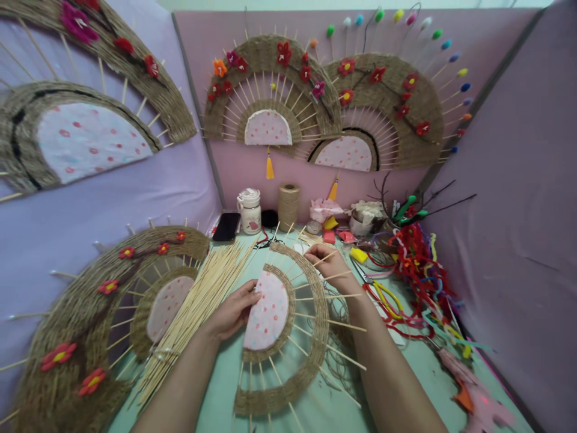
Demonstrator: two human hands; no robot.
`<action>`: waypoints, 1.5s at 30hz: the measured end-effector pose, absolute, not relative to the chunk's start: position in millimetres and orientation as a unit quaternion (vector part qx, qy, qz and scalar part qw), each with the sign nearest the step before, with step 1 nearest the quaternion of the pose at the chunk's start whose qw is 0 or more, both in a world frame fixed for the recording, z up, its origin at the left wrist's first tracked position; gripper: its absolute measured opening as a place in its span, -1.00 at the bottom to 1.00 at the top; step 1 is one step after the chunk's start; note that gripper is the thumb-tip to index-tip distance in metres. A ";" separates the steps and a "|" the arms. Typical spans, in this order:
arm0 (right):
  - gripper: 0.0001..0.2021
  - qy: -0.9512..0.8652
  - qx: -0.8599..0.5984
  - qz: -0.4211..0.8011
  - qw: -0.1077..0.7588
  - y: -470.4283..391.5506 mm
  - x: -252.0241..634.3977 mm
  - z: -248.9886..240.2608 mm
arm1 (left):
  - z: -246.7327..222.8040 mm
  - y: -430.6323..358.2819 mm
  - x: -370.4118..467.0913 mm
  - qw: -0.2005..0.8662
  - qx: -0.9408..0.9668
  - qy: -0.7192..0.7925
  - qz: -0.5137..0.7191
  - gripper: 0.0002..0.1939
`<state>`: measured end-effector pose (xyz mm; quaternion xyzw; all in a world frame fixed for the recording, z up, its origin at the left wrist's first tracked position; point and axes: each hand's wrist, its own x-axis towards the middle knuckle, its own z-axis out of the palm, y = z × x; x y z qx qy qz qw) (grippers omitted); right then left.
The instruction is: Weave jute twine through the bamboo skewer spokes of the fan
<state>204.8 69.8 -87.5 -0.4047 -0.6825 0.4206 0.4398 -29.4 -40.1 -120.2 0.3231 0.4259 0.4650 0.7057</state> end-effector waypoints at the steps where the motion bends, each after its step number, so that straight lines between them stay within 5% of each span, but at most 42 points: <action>1: -0.80 -0.685 -0.401 0.424 0.436 68.8 204.4 -86.5 | -118.9 -40.5 -30.2 0.711 0.331 0.424 0.453 -0.68; 7: -0.82 -0.688 -0.381 0.461 0.411 55.8 200.0 -75.0 | -94.6 -19.1 -33.6 0.701 0.372 0.421 0.439 -0.72; 19: -0.84 -0.707 -0.380 0.435 0.408 43.1 203.7 -60.2 | -78.9 31.0 -12.1 0.801 0.366 0.218 0.420 -0.39; 30: -0.87 -0.671 -0.358 0.483 0.433 51.1 217.1 -57.2 | -79.6 35.3 -13.0 0.836 0.337 0.230 0.368 -0.62; 35: -0.85 -0.639 -0.344 0.515 0.456 54.3 225.6 -58.9 | -61.5 26.8 -6.5 0.729 0.369 0.396 0.419 -0.68; 41: -0.85 -0.643 -0.348 0.509 0.454 54.8 223.5 -60.4 | -51.2 16.6 9.0 0.451 0.513 0.503 0.529 -0.19; 45: -0.88 -0.658 -0.340 0.505 0.444 51.2 224.7 -58.0 | -47.7 10.2 14.9 0.345 0.594 0.533 0.494 -0.39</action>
